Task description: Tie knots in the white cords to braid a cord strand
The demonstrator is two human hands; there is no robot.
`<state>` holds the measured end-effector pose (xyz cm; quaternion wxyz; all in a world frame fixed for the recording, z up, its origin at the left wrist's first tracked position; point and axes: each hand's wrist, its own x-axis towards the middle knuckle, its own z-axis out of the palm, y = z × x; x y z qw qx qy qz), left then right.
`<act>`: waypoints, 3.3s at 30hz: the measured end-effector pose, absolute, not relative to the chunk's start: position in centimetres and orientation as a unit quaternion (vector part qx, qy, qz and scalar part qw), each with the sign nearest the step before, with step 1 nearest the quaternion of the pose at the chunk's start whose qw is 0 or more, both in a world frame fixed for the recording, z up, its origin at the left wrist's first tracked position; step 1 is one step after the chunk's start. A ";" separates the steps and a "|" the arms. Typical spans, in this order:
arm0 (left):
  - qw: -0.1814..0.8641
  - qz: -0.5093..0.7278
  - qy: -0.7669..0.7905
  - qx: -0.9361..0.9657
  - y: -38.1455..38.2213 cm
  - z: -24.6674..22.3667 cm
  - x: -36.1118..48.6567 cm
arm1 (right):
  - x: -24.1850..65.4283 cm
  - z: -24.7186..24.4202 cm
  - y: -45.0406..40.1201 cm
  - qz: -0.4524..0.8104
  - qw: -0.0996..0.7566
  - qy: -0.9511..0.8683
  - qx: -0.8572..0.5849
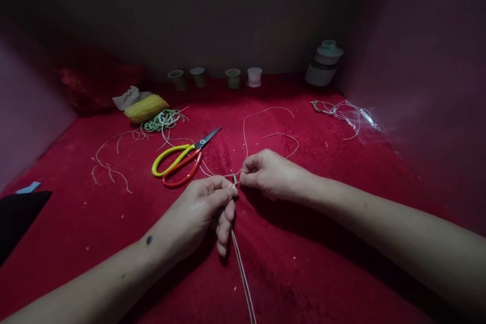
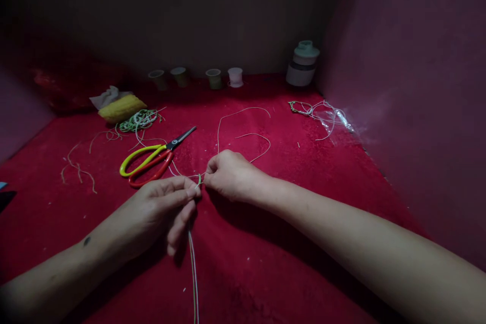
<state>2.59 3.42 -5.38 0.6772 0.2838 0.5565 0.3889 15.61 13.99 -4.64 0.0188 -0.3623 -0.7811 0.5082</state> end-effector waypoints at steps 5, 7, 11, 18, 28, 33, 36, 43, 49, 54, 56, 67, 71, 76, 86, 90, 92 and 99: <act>0.666 0.395 0.564 0.288 3.3 -5.3 2.7 | 15.1 -4.6 14.0 0.377 0.051 -0.854 -0.355; 0.665 0.396 0.566 0.284 3.3 -5.3 2.7 | 14.9 -4.5 13.9 0.351 0.050 -0.865 -0.356; 0.668 0.388 0.568 0.284 3.3 -5.3 2.7 | 14.9 -4.5 13.7 0.329 0.059 -0.872 -0.357; 0.673 0.389 0.566 0.275 3.4 -5.3 2.7 | 15.5 -5.0 13.5 0.348 0.097 -0.867 -0.342; 0.658 0.367 0.593 0.284 3.1 -5.3 2.8 | 16.6 -6.0 13.1 0.386 0.162 -0.858 -0.297; 0.623 0.300 0.651 0.313 2.9 -5.0 3.4 | 17.8 -6.9 12.6 0.351 0.219 -0.885 -0.213; 0.618 0.276 0.663 0.318 2.8 -4.8 3.6 | 18.1 -7.0 13.0 0.276 0.224 -0.918 -0.178; 0.597 0.260 0.673 0.351 2.3 -5.1 3.3 | 18.1 -6.7 13.5 0.242 0.201 -0.941 -0.127; 0.593 0.248 0.675 0.363 2.0 -5.6 3.1 | 18.1 -6.8 13.1 0.234 0.188 -0.945 -0.126; 0.569 0.230 0.696 0.374 2.1 -5.6 3.2 | 18.1 -7.0 13.2 0.231 0.194 -0.945 -0.123; 0.568 0.223 0.699 0.373 2.1 -5.5 3.2 | 18.0 -7.0 13.3 0.233 0.196 -0.945 -0.124; 0.568 0.224 0.688 0.391 2.3 -5.4 3.3 | 18.0 -6.8 13.3 0.245 0.202 -0.939 -0.135; 0.572 0.218 0.692 0.383 2.2 -5.3 3.2 | 18.0 -6.8 13.3 0.241 0.207 -0.939 -0.131; 0.555 0.220 0.702 0.388 2.0 -5.5 3.2 | 17.9 -6.9 13.3 0.241 0.208 -0.939 -0.127; 0.558 0.212 0.700 0.393 2.3 -5.3 3.2 | 18.0 -7.0 13.2 0.249 0.217 -0.934 -0.139; 0.551 0.208 0.699 0.406 2.3 -5.4 3.2 | 18.0 -7.0 13.2 0.243 0.220 -0.935 -0.137; 0.552 0.202 0.697 0.411 2.3 -5.4 3.3 | 17.9 -7.0 13.2 0.241 0.218 -0.936 -0.136; 0.552 0.199 0.699 0.408 2.1 -5.4 3.3 | 18.0 -6.9 13.2 0.245 0.220 -0.935 -0.132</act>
